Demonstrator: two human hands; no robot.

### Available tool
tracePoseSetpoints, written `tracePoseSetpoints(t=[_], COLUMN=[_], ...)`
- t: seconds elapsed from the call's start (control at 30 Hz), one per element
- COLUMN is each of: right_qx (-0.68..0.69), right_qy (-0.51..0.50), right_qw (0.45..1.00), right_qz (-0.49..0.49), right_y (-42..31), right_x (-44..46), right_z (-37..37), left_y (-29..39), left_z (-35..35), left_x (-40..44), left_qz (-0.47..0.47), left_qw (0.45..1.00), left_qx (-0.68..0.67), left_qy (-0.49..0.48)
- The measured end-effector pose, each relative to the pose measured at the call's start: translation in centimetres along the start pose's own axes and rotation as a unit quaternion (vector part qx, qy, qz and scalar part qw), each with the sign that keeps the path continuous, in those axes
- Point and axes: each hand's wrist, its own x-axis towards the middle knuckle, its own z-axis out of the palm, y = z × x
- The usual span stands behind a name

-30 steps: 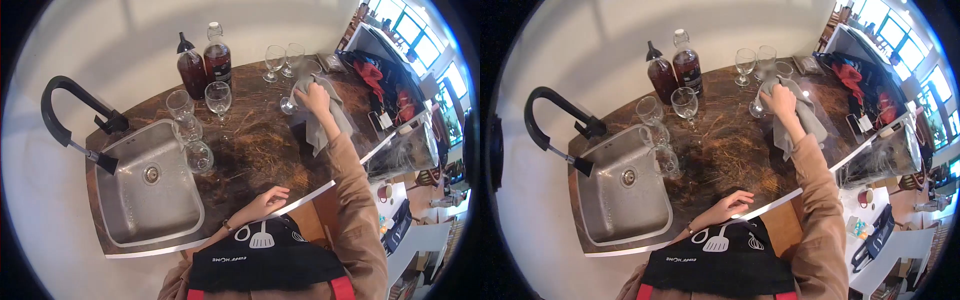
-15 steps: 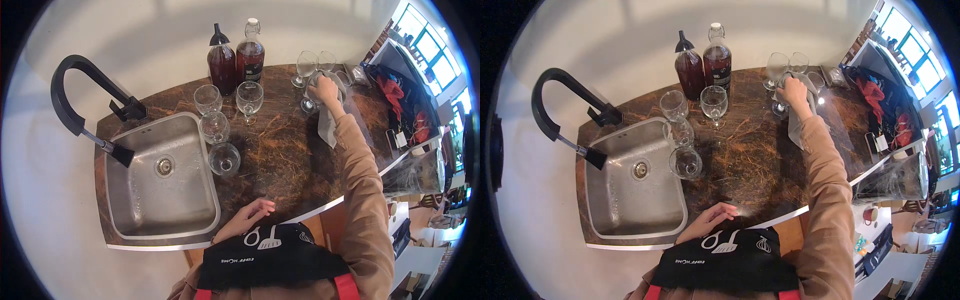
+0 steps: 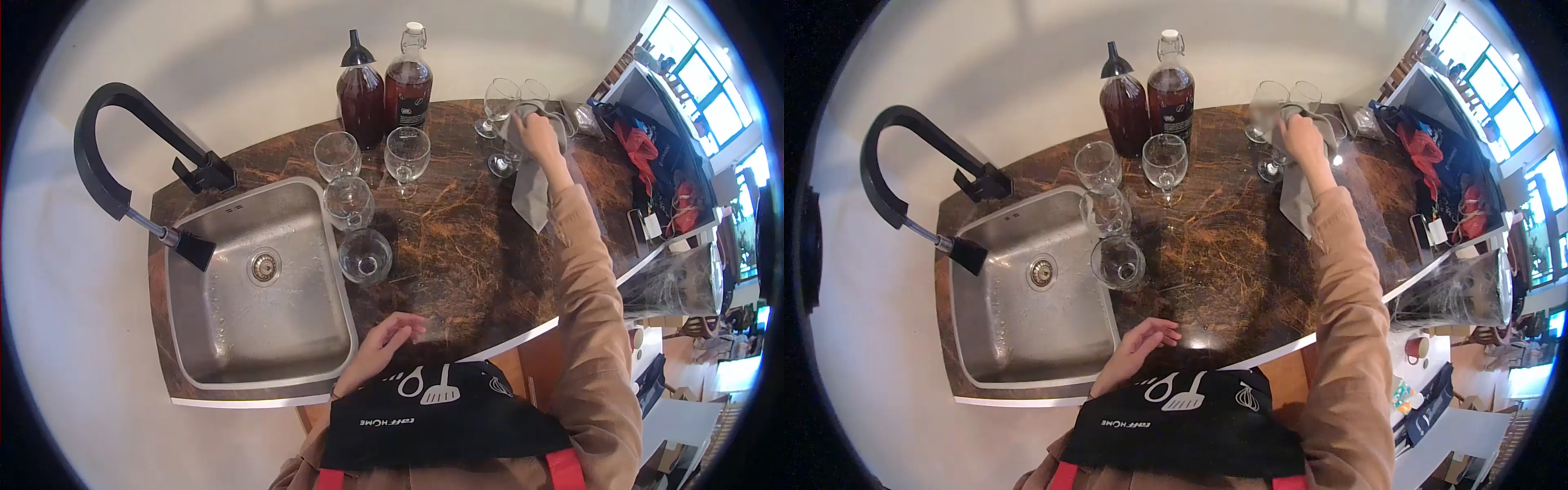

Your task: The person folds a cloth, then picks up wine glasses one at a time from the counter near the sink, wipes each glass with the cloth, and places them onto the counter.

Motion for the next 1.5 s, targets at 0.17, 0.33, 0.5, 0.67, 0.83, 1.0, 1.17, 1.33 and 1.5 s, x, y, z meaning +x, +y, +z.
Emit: tracePoseSetpoints(t=[0.17, 0.33, 0.5, 0.67, 0.83, 1.0, 1.17, 1.33, 1.5], right_qx=[0.116, 0.336, 0.783, 0.795, 0.629, 0.236, 0.167, 0.221, 0.189], right_qy=[0.207, 0.35, 0.257, 0.373, 0.267, 0.125, 0.125, 0.055, -0.072], right_qw=[0.967, 0.847, 0.54, 0.444, 0.711, 0.96, 0.976, 0.974, 0.979], right_qz=[0.091, 0.217, 0.17, 0.179, 0.167, -0.081, -0.059, 0.009, -0.02], right_y=[1.6, 4.9, 5.1, 5.3, -1.7, -3.6, -3.7, -8.2, -14.9], right_x=[-1.8, -5.6, -15.0, -25.1, -27.2, -26.7, -27.7, -28.0, -26.7], right_z=[-2.8, -5.6, -14.0, -12.3, -12.2, -17.0, -14.7, -18.1, -19.0], left_y=[0.5, -1.6, 0.9, 0.1, -1.7, -1.6, -1.6, 2.4, 7.2], left_z=[-1.6, -4.1, -4.5, -5.5, -4.8, -3.9, -3.3, -1.9, 0.0], left_x=[-1.3, -0.2, 1.1, 3.6, 6.1, 6.6, 5.6, 3.1, 1.7], left_qz=[0.006, 0.166, 0.168, 0.211, 0.296, 0.29, 0.317, 0.32, 0.182], left_qw=[0.989, 0.9, 0.863, 0.861, 0.882, 0.886, 0.866, 0.865, 0.925], left_qx=[0.005, 0.122, 0.298, 0.321, 0.174, 0.138, 0.143, 0.25, 0.334], left_qy=[0.147, 0.385, 0.372, 0.333, 0.323, 0.334, 0.359, 0.294, 0.0])
